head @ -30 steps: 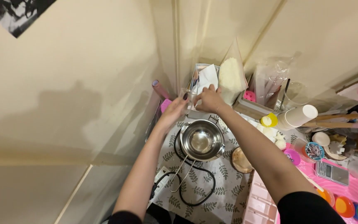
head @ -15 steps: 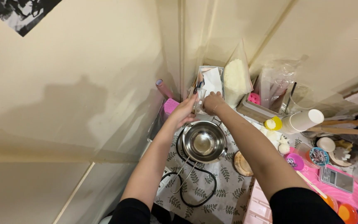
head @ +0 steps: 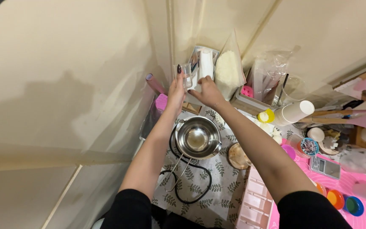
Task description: Cleaning a glass container with a spray bottle and cloth at a candle studio workshop.
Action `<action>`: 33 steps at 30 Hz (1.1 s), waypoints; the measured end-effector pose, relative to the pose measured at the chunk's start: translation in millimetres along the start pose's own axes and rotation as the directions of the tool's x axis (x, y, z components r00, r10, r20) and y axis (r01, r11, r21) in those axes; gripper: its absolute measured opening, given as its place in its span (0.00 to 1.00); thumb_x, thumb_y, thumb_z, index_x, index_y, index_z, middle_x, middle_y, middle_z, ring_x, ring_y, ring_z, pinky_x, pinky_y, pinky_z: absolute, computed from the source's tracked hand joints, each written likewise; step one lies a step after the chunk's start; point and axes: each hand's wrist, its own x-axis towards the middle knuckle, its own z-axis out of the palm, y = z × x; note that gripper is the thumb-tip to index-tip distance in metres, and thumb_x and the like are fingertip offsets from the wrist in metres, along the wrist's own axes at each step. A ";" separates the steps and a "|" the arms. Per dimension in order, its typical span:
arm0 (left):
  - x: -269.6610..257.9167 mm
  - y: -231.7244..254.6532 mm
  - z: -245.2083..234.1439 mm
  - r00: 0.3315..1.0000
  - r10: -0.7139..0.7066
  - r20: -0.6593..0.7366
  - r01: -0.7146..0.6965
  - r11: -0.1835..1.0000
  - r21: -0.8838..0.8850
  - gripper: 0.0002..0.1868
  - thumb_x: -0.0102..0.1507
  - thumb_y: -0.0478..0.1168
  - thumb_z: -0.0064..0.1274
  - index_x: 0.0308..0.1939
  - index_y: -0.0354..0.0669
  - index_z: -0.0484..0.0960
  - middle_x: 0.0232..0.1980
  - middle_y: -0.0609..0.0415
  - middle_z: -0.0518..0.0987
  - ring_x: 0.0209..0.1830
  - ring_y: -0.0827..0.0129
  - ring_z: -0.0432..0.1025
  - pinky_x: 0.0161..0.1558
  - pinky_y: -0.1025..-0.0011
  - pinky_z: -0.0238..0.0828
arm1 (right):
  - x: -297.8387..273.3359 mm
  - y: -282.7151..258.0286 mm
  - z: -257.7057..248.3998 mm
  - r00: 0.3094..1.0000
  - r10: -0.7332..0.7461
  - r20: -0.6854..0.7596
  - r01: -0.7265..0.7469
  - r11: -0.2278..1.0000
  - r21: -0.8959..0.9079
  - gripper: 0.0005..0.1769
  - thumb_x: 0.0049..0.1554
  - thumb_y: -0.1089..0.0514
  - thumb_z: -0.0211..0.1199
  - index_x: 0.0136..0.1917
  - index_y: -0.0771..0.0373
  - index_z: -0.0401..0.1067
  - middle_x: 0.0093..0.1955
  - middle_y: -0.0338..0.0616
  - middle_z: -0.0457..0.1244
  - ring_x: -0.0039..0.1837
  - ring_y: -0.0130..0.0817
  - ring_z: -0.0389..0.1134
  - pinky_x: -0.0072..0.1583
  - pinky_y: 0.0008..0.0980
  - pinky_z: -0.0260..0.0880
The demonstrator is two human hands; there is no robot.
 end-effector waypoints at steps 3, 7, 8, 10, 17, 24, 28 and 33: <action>10.2 -25.0 -9.3 0.995 0.097 -0.017 -0.096 0.994 0.056 0.32 0.68 0.66 0.40 0.56 0.45 0.80 0.31 0.63 0.67 0.27 0.79 0.57 0.27 0.76 0.51 | 2.7 -5.6 1.6 0.977 0.051 -0.206 -0.030 0.994 0.104 0.19 0.50 0.64 0.69 0.53 0.72 0.67 0.55 0.63 0.62 0.59 0.60 0.65 0.61 0.46 0.67; -5.4 -22.1 -16.1 0.961 0.273 -0.038 -0.268 0.958 0.105 0.30 0.68 0.64 0.45 0.56 0.44 0.80 0.50 0.60 0.81 0.51 0.78 0.73 0.51 0.79 0.68 | 8.3 -5.2 -1.9 0.965 0.030 -0.261 -0.008 0.996 0.084 0.20 0.48 0.71 0.62 0.55 0.71 0.66 0.57 0.64 0.62 0.58 0.61 0.66 0.59 0.48 0.67; -12.6 -17.5 -16.7 0.963 0.257 -0.086 -0.244 0.960 0.139 0.28 0.68 0.63 0.47 0.57 0.45 0.79 0.51 0.57 0.81 0.52 0.74 0.73 0.53 0.75 0.68 | 7.1 -7.5 -5.9 0.958 -0.014 -0.286 0.041 0.995 0.091 0.21 0.48 0.72 0.60 0.56 0.70 0.67 0.57 0.64 0.63 0.58 0.61 0.66 0.59 0.48 0.68; -26.2 -3.5 -17.0 0.963 0.238 -0.129 -0.214 0.961 0.173 0.27 0.67 0.62 0.49 0.58 0.46 0.78 0.52 0.53 0.81 0.54 0.69 0.74 0.55 0.72 0.68 | 5.8 -19.3 -18.4 0.948 -0.049 -0.313 0.084 0.992 0.098 0.22 0.48 0.74 0.58 0.57 0.68 0.67 0.57 0.63 0.64 0.58 0.61 0.67 0.59 0.48 0.68; -27.2 -1.5 -26.3 0.978 0.206 -0.002 -0.204 0.968 -0.147 0.24 0.64 0.46 0.61 0.58 0.39 0.71 0.51 0.55 0.77 0.52 0.68 0.74 0.54 0.69 0.73 | 19.6 7.8 1.7 0.966 -0.050 -0.253 0.061 0.998 0.034 0.13 0.53 0.72 0.59 0.50 0.62 0.73 0.52 0.58 0.66 0.56 0.57 0.69 0.61 0.47 0.69; -38.1 -1.3 -13.6 0.979 0.165 0.118 -0.170 0.985 0.032 0.26 0.61 0.38 0.58 0.62 0.39 0.72 0.54 0.53 0.78 0.53 0.71 0.74 0.57 0.73 0.69 | 9.8 -10.1 -10.5 0.949 -0.195 -0.249 0.202 0.979 0.000 0.16 0.42 0.73 0.62 0.46 0.69 0.69 0.51 0.59 0.59 0.56 0.59 0.64 0.58 0.46 0.67; -33.5 -7.8 -17.6 0.970 0.200 0.138 -0.216 0.970 0.114 0.26 0.59 0.36 0.60 0.61 0.35 0.73 0.59 0.53 0.78 0.58 0.72 0.74 0.59 0.74 0.68 | 4.4 -13.6 -21.1 0.964 -0.169 -0.205 0.184 0.981 0.055 0.10 0.46 0.73 0.62 0.43 0.66 0.70 0.49 0.54 0.62 0.55 0.56 0.65 0.57 0.46 0.68; -23.2 -12.1 -21.6 0.980 0.049 0.192 -0.048 0.999 -0.007 0.30 0.59 0.36 0.57 0.64 0.34 0.70 0.57 0.46 0.77 0.53 0.65 0.75 0.55 0.70 0.73 | -1.7 -25.0 -38.3 0.973 -0.080 -0.218 0.120 0.977 0.177 0.10 0.51 0.71 0.59 0.47 0.63 0.72 0.46 0.53 0.65 0.51 0.52 0.68 0.54 0.45 0.69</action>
